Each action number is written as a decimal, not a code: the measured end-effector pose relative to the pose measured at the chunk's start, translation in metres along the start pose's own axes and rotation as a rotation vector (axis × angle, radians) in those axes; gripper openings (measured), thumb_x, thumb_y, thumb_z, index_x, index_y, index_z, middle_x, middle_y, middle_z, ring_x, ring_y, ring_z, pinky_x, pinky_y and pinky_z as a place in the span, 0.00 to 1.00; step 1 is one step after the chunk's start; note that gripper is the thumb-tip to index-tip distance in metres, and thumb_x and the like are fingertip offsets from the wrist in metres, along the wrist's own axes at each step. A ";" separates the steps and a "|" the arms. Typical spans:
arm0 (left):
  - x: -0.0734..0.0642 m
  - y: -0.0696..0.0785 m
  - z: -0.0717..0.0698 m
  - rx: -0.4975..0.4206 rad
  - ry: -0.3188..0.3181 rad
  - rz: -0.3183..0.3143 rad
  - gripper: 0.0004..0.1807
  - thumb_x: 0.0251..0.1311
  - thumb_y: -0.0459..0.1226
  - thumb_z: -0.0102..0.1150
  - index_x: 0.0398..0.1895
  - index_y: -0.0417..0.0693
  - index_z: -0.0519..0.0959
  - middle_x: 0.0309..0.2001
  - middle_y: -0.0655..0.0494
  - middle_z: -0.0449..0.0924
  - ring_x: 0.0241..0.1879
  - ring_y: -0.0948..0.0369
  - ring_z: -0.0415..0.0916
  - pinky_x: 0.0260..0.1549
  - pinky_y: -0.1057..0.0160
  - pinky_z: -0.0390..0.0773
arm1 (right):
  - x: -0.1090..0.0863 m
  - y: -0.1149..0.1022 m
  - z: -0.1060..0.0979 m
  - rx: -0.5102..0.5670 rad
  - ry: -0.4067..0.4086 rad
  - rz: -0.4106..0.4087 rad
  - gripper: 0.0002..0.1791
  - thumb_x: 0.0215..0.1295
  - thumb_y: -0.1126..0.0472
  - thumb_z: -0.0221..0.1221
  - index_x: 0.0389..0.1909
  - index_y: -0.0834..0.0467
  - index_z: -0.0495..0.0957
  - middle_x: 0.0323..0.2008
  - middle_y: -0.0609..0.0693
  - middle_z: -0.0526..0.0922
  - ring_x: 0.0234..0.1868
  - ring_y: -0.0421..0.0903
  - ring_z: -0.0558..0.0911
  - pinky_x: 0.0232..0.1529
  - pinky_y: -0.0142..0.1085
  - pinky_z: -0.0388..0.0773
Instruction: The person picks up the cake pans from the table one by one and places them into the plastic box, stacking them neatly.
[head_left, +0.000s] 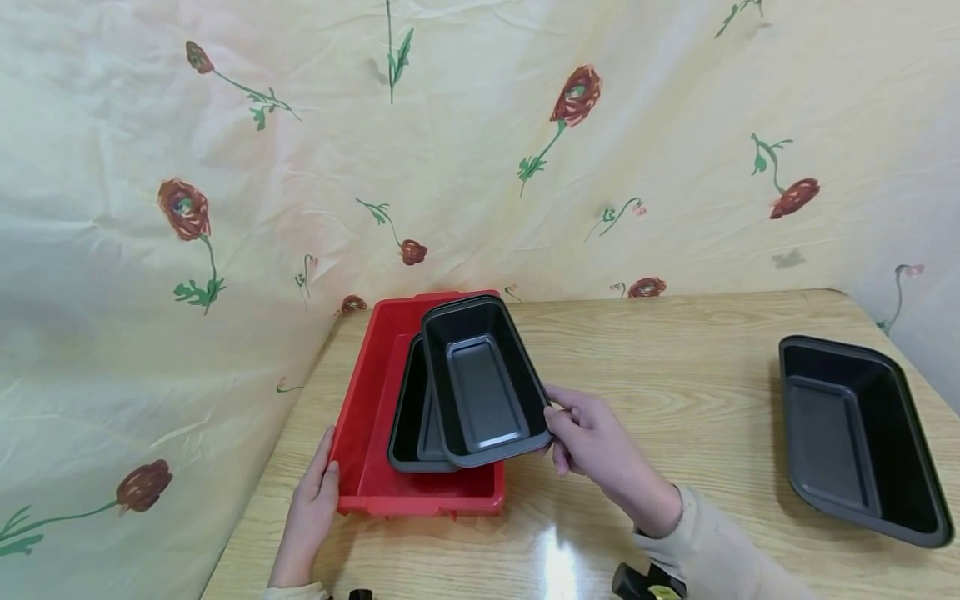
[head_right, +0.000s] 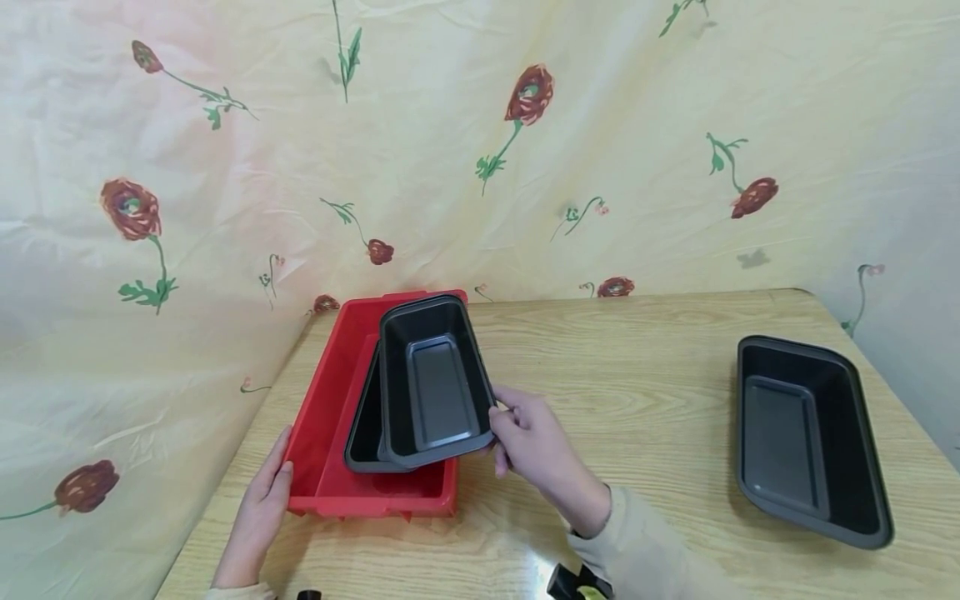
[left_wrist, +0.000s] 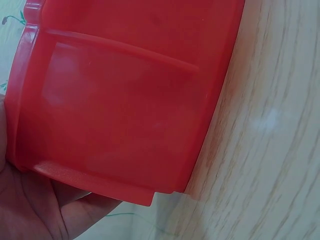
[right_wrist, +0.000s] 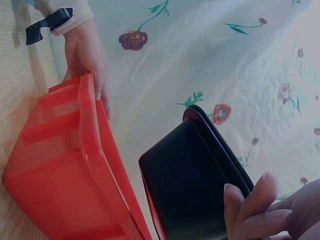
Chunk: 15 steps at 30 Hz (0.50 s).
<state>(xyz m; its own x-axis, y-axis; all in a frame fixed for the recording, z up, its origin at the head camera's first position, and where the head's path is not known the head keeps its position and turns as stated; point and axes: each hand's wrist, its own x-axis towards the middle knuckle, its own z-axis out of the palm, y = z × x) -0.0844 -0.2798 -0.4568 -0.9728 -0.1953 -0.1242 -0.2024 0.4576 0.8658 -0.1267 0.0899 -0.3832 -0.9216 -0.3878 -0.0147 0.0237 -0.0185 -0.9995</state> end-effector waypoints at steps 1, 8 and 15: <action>0.000 0.000 0.000 0.001 0.001 0.000 0.30 0.76 0.37 0.35 0.79 0.60 0.45 0.76 0.47 0.47 0.73 0.45 0.49 0.65 0.44 0.61 | 0.000 0.000 0.001 0.006 -0.003 0.000 0.24 0.76 0.67 0.43 0.69 0.68 0.62 0.22 0.58 0.81 0.11 0.42 0.71 0.11 0.26 0.59; -0.001 0.000 -0.001 -0.003 -0.003 0.013 0.31 0.76 0.36 0.35 0.79 0.57 0.45 0.77 0.46 0.46 0.73 0.44 0.47 0.65 0.43 0.60 | 0.005 0.001 0.008 0.028 -0.025 -0.004 0.24 0.75 0.68 0.42 0.69 0.71 0.59 0.22 0.57 0.81 0.11 0.40 0.72 0.12 0.26 0.62; 0.000 0.001 0.000 0.000 0.003 0.006 0.31 0.76 0.36 0.35 0.79 0.57 0.46 0.76 0.46 0.47 0.73 0.44 0.48 0.65 0.43 0.61 | 0.010 0.004 0.014 0.044 -0.057 -0.013 0.23 0.75 0.68 0.42 0.68 0.71 0.61 0.22 0.57 0.81 0.11 0.41 0.72 0.12 0.26 0.61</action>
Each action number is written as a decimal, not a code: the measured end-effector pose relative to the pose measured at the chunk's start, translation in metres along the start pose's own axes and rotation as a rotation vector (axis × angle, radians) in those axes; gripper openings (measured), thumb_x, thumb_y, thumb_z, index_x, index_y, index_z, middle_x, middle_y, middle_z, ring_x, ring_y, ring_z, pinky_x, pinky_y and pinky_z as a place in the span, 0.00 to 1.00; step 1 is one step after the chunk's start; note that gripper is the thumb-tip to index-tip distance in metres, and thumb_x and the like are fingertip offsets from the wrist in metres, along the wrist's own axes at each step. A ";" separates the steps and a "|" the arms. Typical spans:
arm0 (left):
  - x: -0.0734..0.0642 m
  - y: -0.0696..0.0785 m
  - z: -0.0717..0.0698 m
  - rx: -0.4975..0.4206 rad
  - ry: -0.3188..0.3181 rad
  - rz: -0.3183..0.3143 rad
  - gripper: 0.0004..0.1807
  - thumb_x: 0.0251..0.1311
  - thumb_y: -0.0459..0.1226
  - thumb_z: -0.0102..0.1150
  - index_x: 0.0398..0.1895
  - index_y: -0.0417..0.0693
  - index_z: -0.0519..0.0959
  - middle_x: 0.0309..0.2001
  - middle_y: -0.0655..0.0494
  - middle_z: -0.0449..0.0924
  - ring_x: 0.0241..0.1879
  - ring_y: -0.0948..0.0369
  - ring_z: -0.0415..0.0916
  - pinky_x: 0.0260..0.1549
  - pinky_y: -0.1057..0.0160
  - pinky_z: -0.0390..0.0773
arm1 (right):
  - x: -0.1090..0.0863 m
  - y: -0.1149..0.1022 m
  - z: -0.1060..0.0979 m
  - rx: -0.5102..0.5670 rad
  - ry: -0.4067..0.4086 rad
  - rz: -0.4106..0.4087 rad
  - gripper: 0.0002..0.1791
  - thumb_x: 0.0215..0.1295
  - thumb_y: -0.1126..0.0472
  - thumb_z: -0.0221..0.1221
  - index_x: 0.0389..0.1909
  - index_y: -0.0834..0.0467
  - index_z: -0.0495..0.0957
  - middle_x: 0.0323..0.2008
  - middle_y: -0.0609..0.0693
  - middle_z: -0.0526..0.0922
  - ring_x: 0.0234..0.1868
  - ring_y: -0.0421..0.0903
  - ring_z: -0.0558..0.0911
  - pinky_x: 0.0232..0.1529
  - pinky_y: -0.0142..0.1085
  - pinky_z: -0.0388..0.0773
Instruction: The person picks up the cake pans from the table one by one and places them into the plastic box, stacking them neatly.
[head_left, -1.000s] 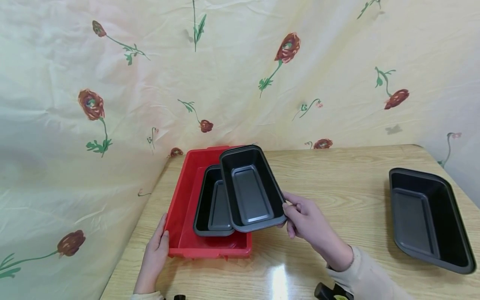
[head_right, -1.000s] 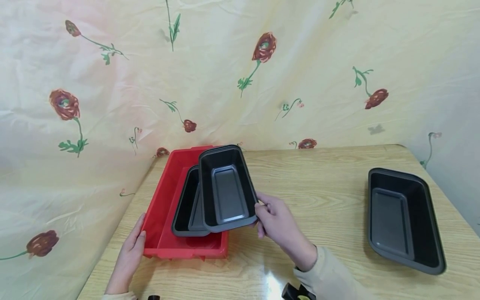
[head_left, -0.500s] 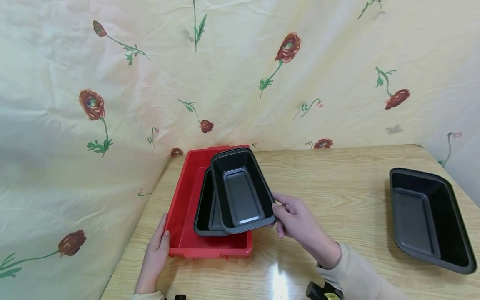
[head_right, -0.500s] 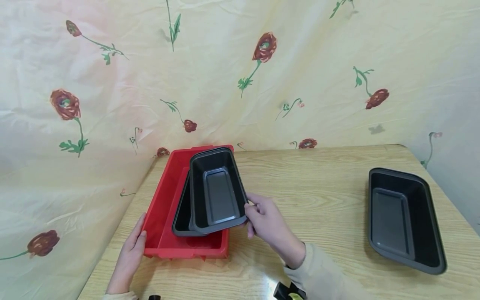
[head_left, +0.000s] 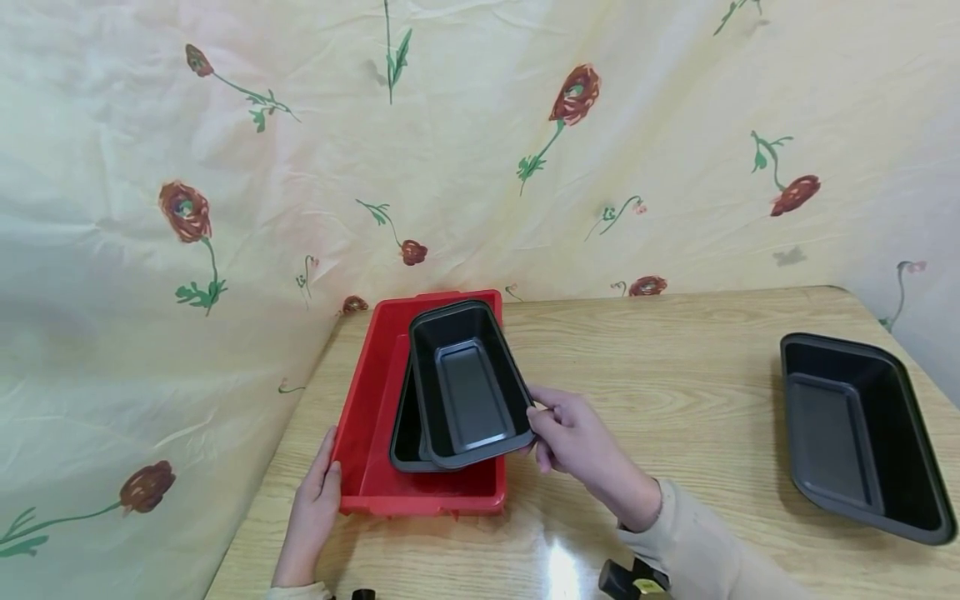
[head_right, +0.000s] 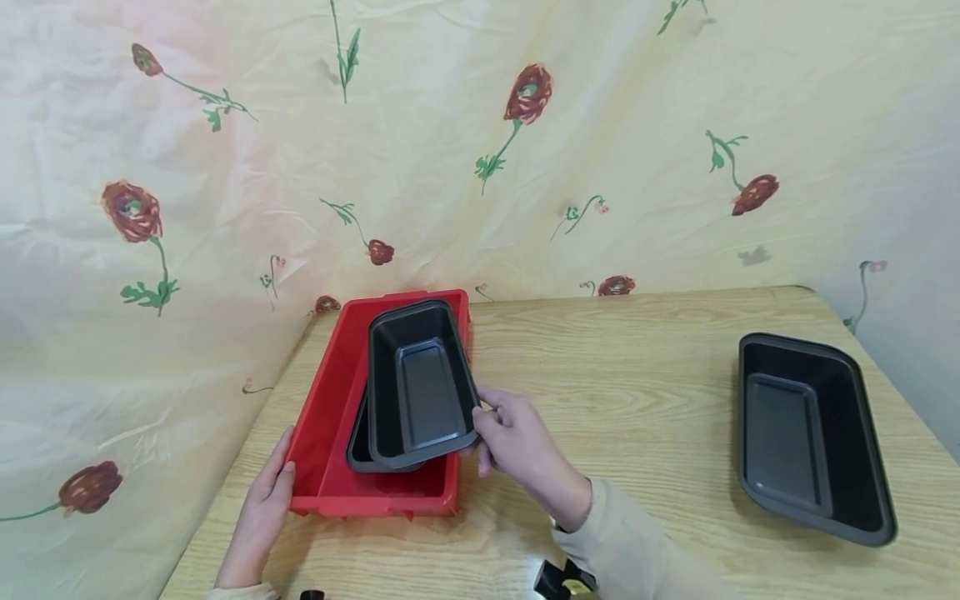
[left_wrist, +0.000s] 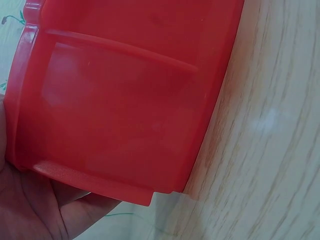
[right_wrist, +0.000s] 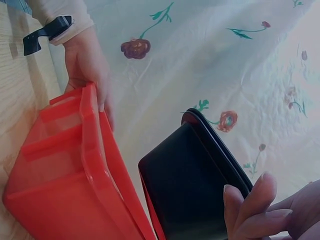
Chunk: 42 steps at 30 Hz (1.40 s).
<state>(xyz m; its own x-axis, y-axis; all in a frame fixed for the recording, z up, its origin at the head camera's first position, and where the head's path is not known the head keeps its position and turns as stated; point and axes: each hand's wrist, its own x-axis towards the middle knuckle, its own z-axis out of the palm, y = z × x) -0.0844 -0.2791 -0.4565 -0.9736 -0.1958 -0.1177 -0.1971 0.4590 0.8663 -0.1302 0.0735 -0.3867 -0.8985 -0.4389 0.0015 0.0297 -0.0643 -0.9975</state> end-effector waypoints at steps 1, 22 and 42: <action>0.000 0.000 0.000 0.001 0.001 -0.001 0.31 0.76 0.36 0.35 0.79 0.58 0.46 0.76 0.46 0.47 0.73 0.45 0.49 0.64 0.44 0.62 | 0.001 0.000 0.001 0.003 0.000 0.003 0.23 0.75 0.68 0.43 0.67 0.72 0.62 0.22 0.56 0.81 0.11 0.41 0.72 0.12 0.26 0.60; 0.001 -0.002 0.001 -0.008 0.017 0.008 0.31 0.76 0.35 0.36 0.79 0.60 0.47 0.76 0.46 0.49 0.72 0.44 0.51 0.62 0.44 0.66 | 0.012 0.013 0.017 0.033 -0.011 0.030 0.24 0.75 0.69 0.42 0.70 0.70 0.60 0.24 0.59 0.83 0.11 0.40 0.73 0.11 0.26 0.58; 0.000 -0.002 0.001 0.013 0.019 0.013 0.30 0.76 0.35 0.35 0.79 0.59 0.47 0.76 0.47 0.48 0.73 0.45 0.49 0.65 0.44 0.62 | 0.021 0.021 0.030 0.037 0.016 0.045 0.26 0.74 0.70 0.45 0.71 0.71 0.58 0.25 0.61 0.84 0.11 0.41 0.74 0.12 0.27 0.58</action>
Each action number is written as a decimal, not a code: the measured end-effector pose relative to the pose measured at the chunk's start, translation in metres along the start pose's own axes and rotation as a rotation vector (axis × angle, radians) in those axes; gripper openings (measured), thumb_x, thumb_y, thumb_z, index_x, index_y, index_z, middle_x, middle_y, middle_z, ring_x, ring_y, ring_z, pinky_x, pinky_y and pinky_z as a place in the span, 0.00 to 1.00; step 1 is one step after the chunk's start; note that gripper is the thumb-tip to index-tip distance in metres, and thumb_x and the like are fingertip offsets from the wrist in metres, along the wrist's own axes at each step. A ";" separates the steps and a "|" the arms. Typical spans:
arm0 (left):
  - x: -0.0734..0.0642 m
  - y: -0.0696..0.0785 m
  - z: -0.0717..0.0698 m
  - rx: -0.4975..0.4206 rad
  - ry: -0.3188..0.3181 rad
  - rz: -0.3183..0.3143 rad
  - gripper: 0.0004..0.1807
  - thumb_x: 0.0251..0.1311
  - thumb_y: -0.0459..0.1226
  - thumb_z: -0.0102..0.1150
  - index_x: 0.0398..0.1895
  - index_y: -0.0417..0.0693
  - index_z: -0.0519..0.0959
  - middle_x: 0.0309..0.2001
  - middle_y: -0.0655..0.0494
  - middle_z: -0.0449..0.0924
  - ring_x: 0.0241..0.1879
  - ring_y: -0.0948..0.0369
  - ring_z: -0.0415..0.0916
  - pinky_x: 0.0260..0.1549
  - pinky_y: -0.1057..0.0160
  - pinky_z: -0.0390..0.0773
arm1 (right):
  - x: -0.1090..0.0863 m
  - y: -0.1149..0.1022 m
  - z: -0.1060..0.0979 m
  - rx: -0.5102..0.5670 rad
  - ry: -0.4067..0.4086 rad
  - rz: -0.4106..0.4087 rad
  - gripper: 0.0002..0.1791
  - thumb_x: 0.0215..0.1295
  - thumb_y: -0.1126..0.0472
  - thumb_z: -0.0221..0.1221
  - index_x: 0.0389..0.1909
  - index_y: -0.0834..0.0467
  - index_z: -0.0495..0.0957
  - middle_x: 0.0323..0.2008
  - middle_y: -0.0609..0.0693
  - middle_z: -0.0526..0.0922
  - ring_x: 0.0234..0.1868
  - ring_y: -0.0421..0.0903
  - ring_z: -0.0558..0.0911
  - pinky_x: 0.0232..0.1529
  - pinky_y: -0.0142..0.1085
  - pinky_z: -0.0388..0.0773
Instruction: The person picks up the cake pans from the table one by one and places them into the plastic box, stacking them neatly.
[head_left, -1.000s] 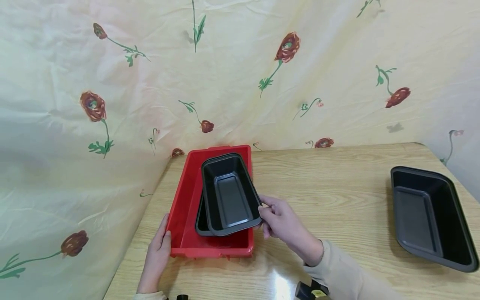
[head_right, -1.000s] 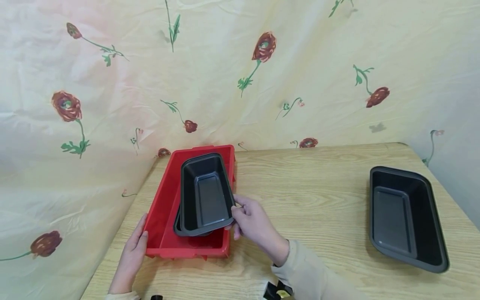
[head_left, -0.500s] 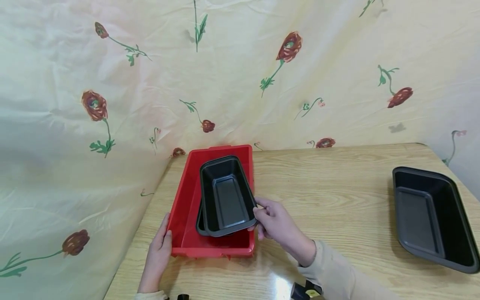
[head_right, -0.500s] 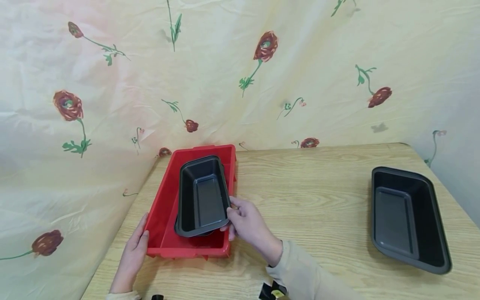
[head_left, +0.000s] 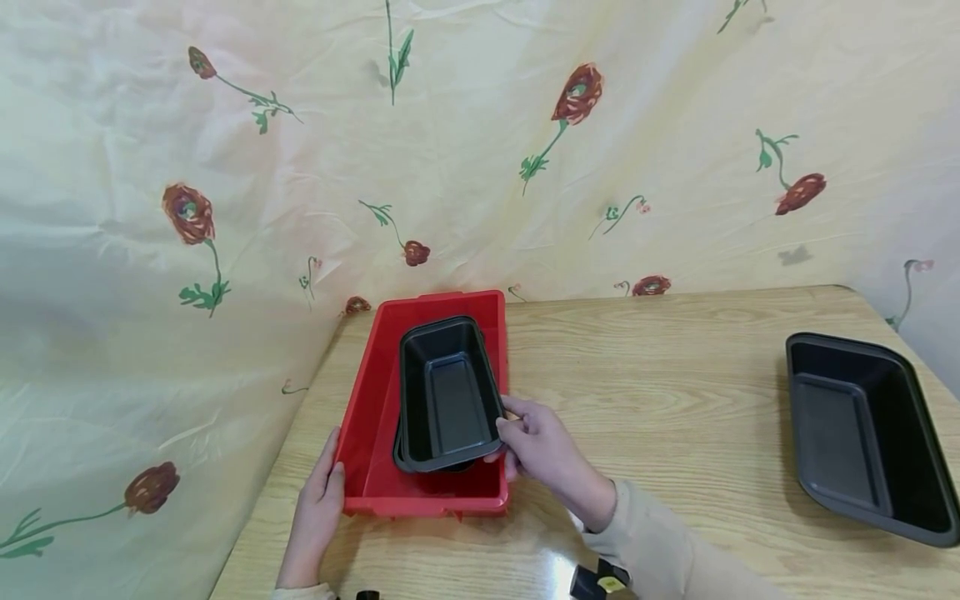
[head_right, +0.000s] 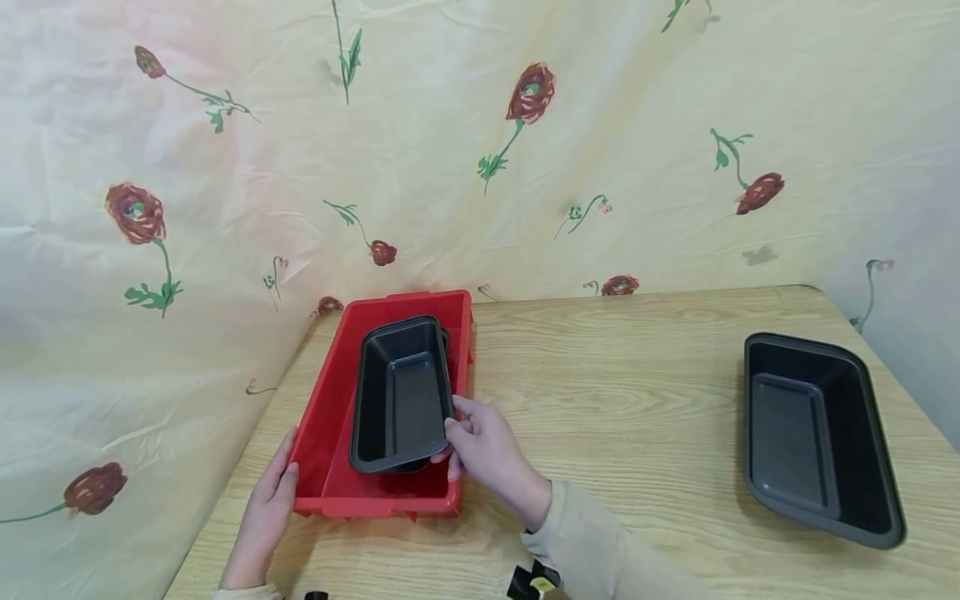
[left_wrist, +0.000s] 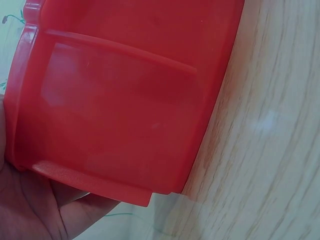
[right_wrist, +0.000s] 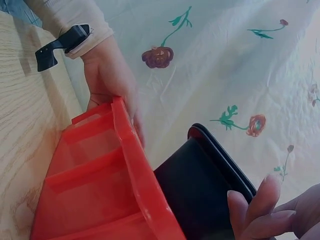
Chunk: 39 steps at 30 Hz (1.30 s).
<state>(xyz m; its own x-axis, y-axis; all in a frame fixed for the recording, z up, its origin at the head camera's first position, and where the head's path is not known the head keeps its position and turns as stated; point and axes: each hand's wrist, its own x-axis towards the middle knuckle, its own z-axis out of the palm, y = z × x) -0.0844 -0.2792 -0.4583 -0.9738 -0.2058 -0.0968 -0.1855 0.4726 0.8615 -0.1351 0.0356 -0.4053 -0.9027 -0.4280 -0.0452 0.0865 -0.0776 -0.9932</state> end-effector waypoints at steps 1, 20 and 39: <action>0.000 0.000 0.000 -0.001 0.000 -0.003 0.30 0.76 0.35 0.35 0.79 0.59 0.47 0.76 0.47 0.48 0.73 0.45 0.49 0.65 0.44 0.61 | 0.000 0.000 0.001 -0.002 0.005 0.000 0.26 0.74 0.70 0.46 0.71 0.70 0.58 0.25 0.62 0.84 0.11 0.41 0.74 0.12 0.27 0.58; 0.000 0.002 0.002 -0.015 -0.006 -0.012 0.31 0.76 0.35 0.35 0.79 0.61 0.46 0.76 0.47 0.48 0.72 0.44 0.50 0.62 0.44 0.65 | 0.012 0.010 0.010 -0.066 0.048 0.008 0.25 0.74 0.67 0.49 0.69 0.67 0.62 0.28 0.60 0.85 0.12 0.43 0.73 0.12 0.28 0.62; 0.000 0.001 0.002 -0.011 0.010 -0.023 0.30 0.76 0.35 0.35 0.79 0.60 0.48 0.76 0.48 0.48 0.73 0.46 0.48 0.66 0.45 0.61 | 0.019 0.017 0.016 -0.071 0.044 0.052 0.28 0.73 0.64 0.52 0.70 0.69 0.58 0.29 0.59 0.86 0.11 0.41 0.72 0.11 0.26 0.63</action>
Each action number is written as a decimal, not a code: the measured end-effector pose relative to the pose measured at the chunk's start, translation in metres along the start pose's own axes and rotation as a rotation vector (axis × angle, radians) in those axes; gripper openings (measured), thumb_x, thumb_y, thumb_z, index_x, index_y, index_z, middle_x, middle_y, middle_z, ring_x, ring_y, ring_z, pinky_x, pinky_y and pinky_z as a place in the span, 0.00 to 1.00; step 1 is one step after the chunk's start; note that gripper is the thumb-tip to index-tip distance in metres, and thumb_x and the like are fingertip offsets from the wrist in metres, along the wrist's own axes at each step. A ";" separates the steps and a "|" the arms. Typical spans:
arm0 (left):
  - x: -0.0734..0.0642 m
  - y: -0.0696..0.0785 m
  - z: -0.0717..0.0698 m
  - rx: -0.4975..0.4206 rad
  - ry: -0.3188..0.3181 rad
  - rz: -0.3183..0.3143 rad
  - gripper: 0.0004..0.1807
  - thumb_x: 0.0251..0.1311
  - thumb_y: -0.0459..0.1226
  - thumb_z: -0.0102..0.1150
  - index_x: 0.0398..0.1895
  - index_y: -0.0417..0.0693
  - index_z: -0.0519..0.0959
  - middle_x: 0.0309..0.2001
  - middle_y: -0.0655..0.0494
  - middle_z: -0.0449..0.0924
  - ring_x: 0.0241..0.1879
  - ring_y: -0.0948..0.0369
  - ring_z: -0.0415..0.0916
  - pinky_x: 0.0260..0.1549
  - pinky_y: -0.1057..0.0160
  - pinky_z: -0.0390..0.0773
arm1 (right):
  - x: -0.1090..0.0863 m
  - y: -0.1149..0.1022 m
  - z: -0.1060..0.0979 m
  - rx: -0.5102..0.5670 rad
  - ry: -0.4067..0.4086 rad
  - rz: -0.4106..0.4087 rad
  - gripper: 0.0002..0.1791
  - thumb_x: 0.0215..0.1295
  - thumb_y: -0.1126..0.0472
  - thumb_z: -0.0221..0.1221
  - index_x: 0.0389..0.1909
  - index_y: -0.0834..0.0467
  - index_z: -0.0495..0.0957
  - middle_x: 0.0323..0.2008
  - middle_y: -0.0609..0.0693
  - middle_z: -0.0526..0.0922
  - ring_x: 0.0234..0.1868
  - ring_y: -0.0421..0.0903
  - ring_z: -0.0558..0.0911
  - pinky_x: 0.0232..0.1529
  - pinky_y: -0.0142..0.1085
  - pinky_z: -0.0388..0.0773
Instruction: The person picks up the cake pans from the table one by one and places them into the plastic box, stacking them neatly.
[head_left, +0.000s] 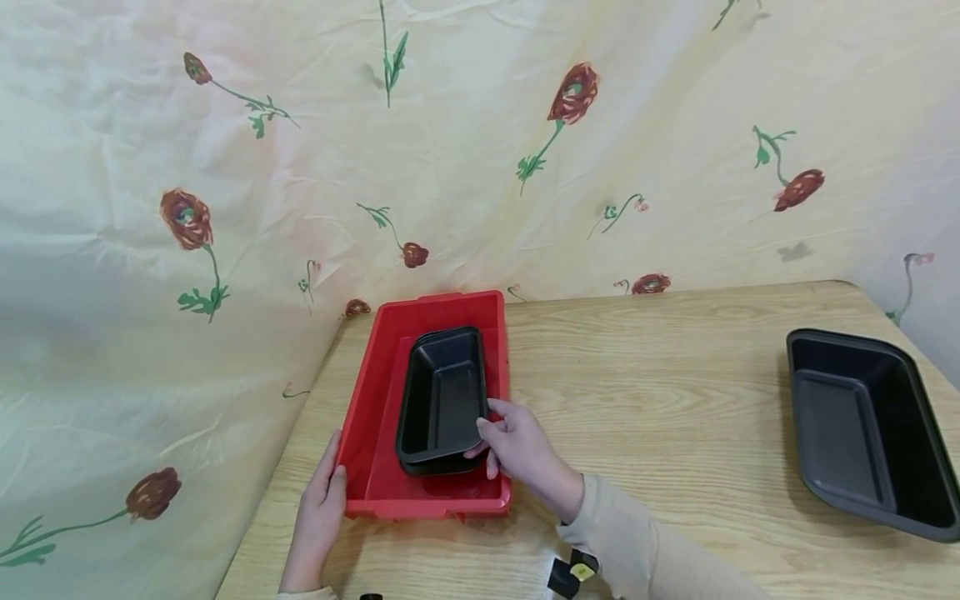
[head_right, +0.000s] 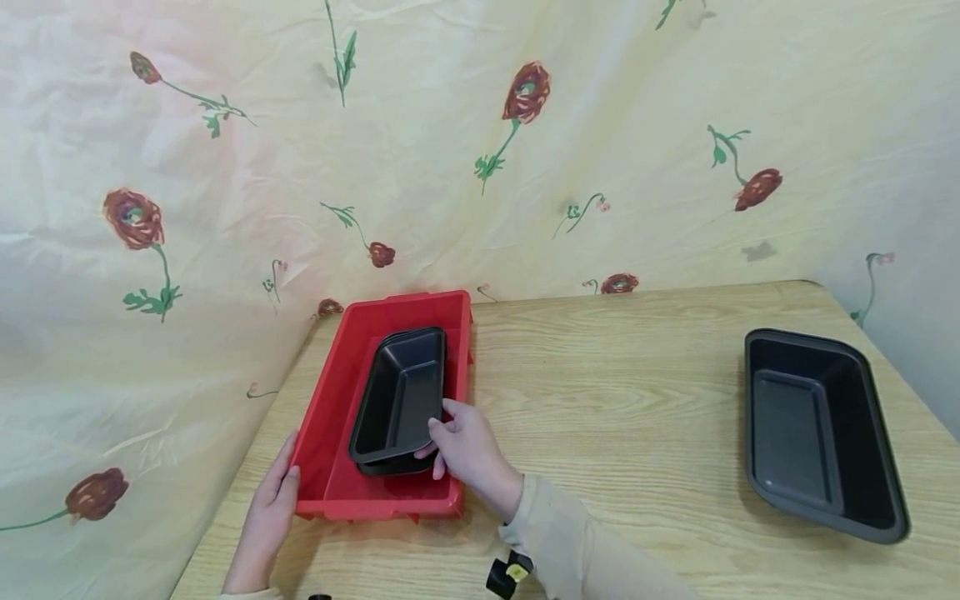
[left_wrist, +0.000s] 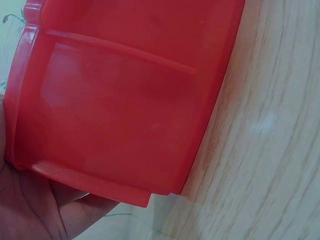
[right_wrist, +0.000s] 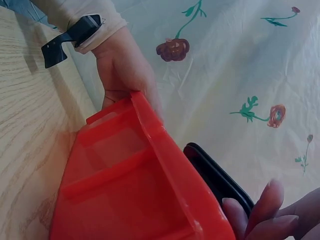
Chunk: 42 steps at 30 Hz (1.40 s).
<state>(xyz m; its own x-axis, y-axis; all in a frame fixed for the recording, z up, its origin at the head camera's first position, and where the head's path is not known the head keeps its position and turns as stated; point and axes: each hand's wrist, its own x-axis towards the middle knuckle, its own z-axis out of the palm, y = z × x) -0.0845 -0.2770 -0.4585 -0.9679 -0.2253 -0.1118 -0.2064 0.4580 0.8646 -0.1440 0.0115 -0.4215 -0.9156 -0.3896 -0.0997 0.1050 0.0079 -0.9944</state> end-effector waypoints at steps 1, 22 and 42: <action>0.000 0.000 0.000 0.001 0.000 -0.002 0.30 0.76 0.35 0.34 0.79 0.60 0.47 0.77 0.48 0.48 0.73 0.46 0.48 0.66 0.45 0.61 | 0.000 0.000 -0.001 -0.007 -0.006 0.001 0.29 0.73 0.64 0.52 0.71 0.69 0.57 0.30 0.58 0.86 0.11 0.41 0.72 0.11 0.26 0.63; 0.001 -0.001 0.001 -0.003 -0.007 -0.011 0.30 0.76 0.36 0.34 0.79 0.61 0.47 0.77 0.49 0.47 0.73 0.46 0.48 0.65 0.45 0.61 | -0.011 -0.008 -0.012 -0.174 -0.164 0.053 0.39 0.70 0.64 0.56 0.73 0.72 0.47 0.35 0.57 0.85 0.15 0.47 0.80 0.19 0.31 0.70; -0.003 0.005 0.001 0.013 -0.011 -0.104 0.30 0.77 0.41 0.33 0.78 0.70 0.43 0.77 0.53 0.45 0.73 0.46 0.49 0.61 0.44 0.68 | -0.039 -0.017 -0.037 -0.181 -0.023 -0.085 0.27 0.70 0.67 0.54 0.68 0.68 0.64 0.52 0.66 0.79 0.20 0.54 0.82 0.23 0.33 0.77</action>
<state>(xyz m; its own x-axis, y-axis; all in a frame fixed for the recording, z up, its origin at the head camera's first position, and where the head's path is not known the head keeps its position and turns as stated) -0.0828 -0.2727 -0.4543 -0.9427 -0.2624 -0.2062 -0.3076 0.4438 0.8417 -0.1243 0.0606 -0.4019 -0.9086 -0.4173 -0.0168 -0.0456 0.1391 -0.9892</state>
